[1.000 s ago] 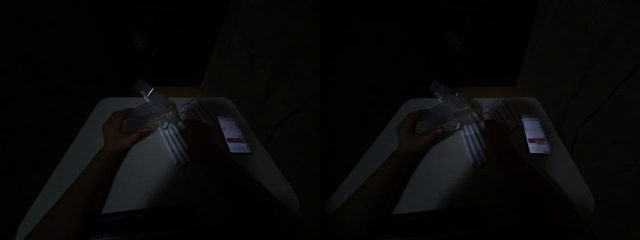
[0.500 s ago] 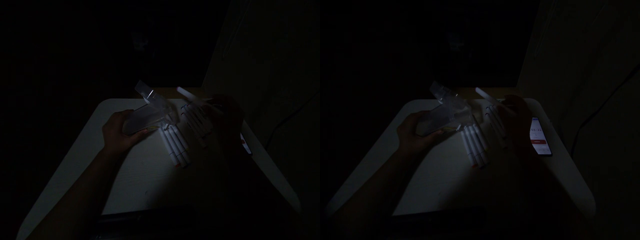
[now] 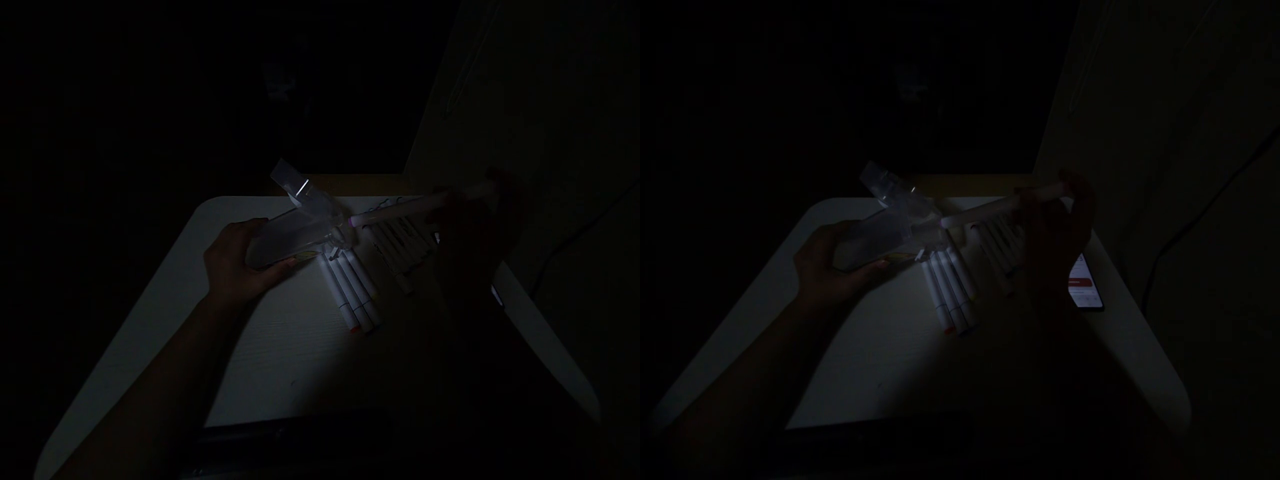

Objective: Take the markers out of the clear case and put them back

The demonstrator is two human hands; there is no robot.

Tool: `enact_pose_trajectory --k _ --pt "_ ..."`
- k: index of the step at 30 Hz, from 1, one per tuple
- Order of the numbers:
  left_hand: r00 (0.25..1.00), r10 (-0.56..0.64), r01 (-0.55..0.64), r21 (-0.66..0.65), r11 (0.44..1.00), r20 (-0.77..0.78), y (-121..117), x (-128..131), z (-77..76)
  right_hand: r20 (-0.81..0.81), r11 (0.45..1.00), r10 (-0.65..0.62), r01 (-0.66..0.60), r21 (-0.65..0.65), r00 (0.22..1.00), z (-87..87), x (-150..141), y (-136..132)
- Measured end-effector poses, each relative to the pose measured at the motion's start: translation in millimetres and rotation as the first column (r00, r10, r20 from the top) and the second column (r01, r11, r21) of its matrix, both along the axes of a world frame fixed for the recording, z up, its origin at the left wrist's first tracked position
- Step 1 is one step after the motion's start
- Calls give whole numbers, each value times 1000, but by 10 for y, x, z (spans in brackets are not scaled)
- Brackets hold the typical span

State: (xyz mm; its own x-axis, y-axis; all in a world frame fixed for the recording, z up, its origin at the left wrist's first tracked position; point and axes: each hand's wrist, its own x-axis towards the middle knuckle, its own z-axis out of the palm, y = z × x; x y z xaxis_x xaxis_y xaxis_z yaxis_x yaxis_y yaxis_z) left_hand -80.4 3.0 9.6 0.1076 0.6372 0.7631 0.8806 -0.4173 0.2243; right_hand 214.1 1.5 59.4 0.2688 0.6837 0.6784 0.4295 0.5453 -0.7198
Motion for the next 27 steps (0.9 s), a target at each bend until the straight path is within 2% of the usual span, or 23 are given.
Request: enact_pose_trajectory --k 3,4,8,15,18,23,27 --pt "1000 -27 27 8 1000 -6 -3 5 12 -224 998 -9 24 63 974 -43 -72 41" --pt "999 -33 33 7 999 -4 -4 7 16 -244 998 6 10 64 970 -56 -95 51" --pt "999 -43 43 18 999 -9 -10 19 40 -211 999 44 -40 21 977 -66 -163 33" --pt "999 -47 47 19 999 -15 -20 37 65 -239 999 23 -30 -26 971 -90 -223 1" --pt "999 -39 39 8 999 -7 -19 41 63 -190 998 4 -15 -57 982 -155 -235 29" --pt "999 -36 36 6 999 -3 -22 43 60 4 982 -11 11 -186 1000 -198 -287 -32" --pt "999 -40 40 2 999 3 -25 44 63 252 992 20 13 -127 967 -213 -312 -91"
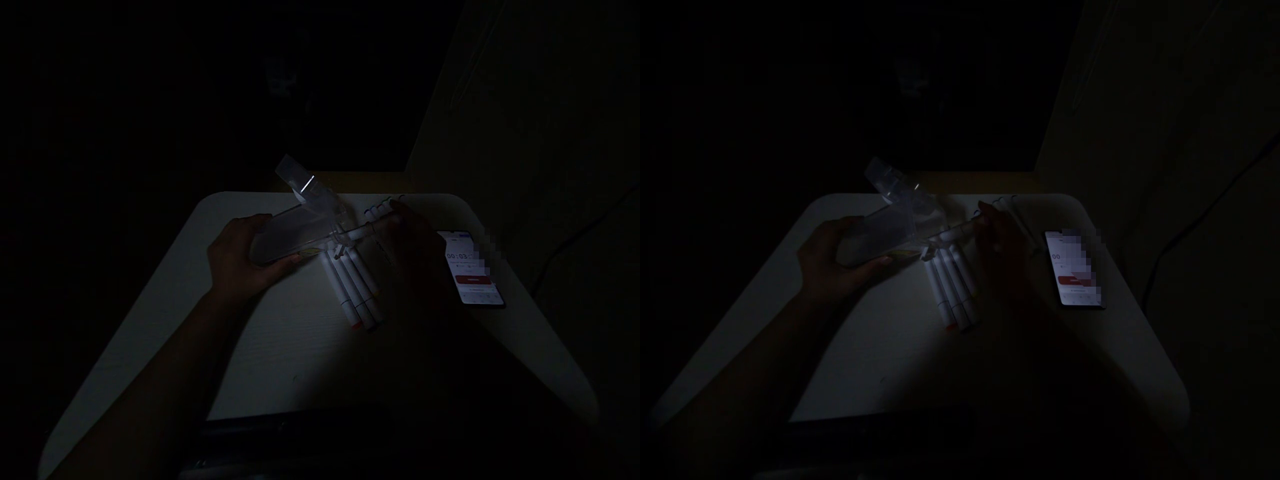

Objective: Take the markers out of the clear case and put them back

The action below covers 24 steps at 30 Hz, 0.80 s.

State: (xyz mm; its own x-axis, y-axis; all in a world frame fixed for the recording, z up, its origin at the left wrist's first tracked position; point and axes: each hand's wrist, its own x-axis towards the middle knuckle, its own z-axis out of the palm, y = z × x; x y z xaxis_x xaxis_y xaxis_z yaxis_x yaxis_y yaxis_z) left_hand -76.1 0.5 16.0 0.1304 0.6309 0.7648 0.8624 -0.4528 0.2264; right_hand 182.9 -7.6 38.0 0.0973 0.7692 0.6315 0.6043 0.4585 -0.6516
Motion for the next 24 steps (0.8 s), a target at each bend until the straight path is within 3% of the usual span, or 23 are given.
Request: enact_pose_trajectory --k 4,13,19,24 --pt "1000 3 -3 -3 1000 -6 7 -10 -5 173 993 59 -75 88 983 -39 8 20" --pt "1000 -13 13 1 1000 -22 6 -29 -10 188 976 195 -210 60 963 -54 -35 31" --pt "998 -44 46 38 998 -55 9 -24 -4 221 939 276 -311 144 935 -133 -67 57" --pt "996 -68 70 41 997 -57 11 -17 3 258 909 360 -399 121 897 -191 -80 69"
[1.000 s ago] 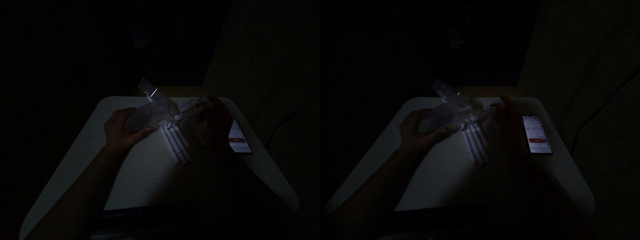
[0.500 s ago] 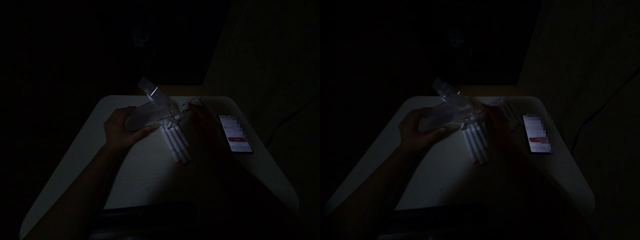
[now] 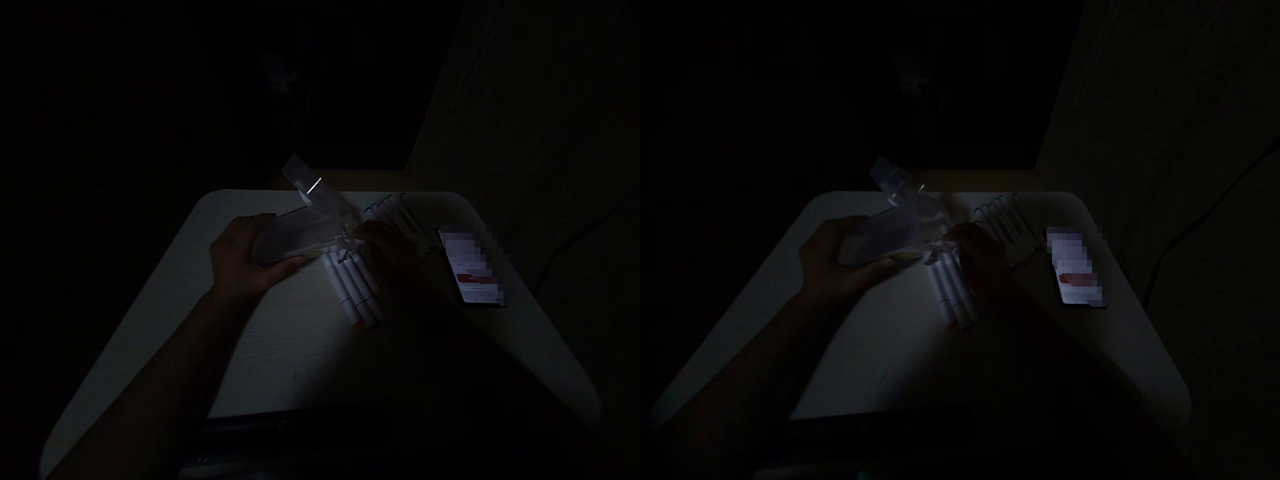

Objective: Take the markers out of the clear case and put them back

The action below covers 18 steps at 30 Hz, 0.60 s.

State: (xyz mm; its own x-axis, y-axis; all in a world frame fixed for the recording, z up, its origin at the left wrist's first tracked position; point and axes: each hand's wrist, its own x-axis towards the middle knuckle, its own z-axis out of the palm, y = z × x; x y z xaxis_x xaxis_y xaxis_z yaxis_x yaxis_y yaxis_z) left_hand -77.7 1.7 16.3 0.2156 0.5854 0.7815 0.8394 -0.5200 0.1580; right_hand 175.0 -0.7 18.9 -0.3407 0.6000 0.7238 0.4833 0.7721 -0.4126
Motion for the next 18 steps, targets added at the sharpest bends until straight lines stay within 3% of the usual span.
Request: enact_pose_trajectory --k 9,18 --pt "999 -22 23 33 999 -24 11 -8 -1 114 983 148 -134 -125 982 -63 -18 8" --pt "1000 -10 10 18 1000 6 8 -13 -20 159 991 92 -75 -112 983 -58 -36 -15"
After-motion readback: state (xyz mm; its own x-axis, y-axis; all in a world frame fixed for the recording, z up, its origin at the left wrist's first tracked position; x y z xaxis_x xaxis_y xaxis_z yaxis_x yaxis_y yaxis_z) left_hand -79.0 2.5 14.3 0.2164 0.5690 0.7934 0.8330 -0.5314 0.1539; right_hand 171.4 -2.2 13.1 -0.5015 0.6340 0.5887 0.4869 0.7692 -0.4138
